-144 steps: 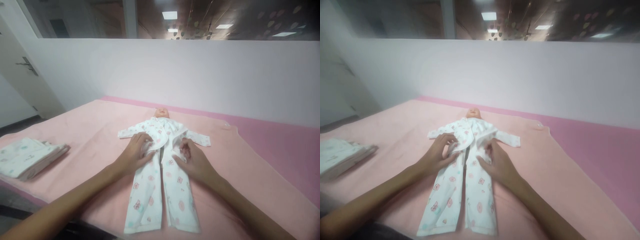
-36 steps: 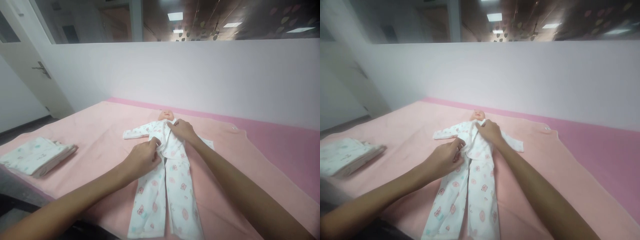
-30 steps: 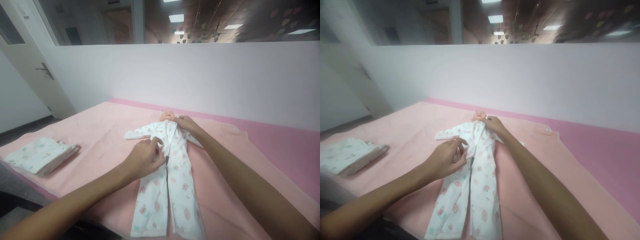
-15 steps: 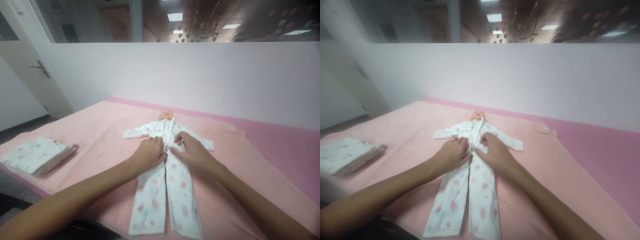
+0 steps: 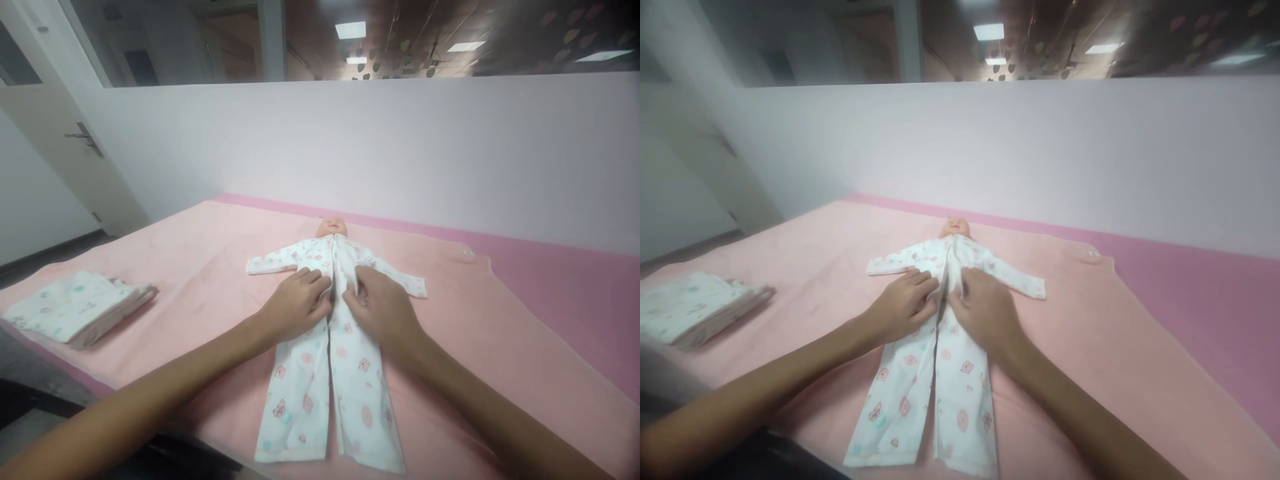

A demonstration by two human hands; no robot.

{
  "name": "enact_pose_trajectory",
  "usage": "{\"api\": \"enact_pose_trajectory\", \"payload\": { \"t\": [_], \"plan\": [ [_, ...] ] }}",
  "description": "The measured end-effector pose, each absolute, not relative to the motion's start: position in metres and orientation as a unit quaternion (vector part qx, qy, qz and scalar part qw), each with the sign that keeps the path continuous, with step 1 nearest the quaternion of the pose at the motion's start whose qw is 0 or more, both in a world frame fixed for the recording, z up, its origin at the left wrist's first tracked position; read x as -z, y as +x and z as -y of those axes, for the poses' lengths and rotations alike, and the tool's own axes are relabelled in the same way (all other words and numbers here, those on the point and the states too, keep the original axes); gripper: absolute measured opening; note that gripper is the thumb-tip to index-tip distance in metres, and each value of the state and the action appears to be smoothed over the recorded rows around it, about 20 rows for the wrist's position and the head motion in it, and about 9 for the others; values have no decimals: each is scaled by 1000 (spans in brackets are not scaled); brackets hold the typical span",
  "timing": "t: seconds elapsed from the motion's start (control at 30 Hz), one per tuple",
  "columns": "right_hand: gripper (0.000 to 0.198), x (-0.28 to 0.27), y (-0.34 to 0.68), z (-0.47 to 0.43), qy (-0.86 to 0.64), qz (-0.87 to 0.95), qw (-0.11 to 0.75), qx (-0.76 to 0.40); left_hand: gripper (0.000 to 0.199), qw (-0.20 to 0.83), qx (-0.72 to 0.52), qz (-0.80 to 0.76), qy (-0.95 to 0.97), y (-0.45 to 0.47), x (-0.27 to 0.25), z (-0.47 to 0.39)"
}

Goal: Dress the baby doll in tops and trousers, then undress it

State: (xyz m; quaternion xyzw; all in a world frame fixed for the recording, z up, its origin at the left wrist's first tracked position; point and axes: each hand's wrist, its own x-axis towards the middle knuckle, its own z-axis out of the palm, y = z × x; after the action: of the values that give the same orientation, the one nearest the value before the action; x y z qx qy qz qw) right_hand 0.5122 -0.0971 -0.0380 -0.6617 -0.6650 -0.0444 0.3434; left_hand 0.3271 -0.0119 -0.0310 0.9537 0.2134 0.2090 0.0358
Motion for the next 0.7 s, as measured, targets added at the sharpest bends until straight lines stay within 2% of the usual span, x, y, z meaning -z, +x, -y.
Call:
{"api": "enact_pose_trajectory", "payload": {
  "t": [0.07,0.13,0.33,0.43,0.57,0.7],
  "plan": [
    [32,36,521,101,-665,626,406,-4,23,28,-193,-187,963,334,31,11],
    [31,35,526,103,-652,623,431,-27,29,51,-195,-180,963,342,29,8],
    [33,39,522,99,-599,684,412,-56,33,159,-286,-309,893,369,9,-42],
    [35,42,519,95,-593,696,400,-60,29,159,-203,-370,893,393,-2,-86],
    [34,45,521,92,-588,706,387,-76,52,132,-41,-409,902,425,-13,-128],
    [33,47,524,92,-585,706,390,-89,52,105,-12,-418,902,443,-18,-143]
  ]
}}
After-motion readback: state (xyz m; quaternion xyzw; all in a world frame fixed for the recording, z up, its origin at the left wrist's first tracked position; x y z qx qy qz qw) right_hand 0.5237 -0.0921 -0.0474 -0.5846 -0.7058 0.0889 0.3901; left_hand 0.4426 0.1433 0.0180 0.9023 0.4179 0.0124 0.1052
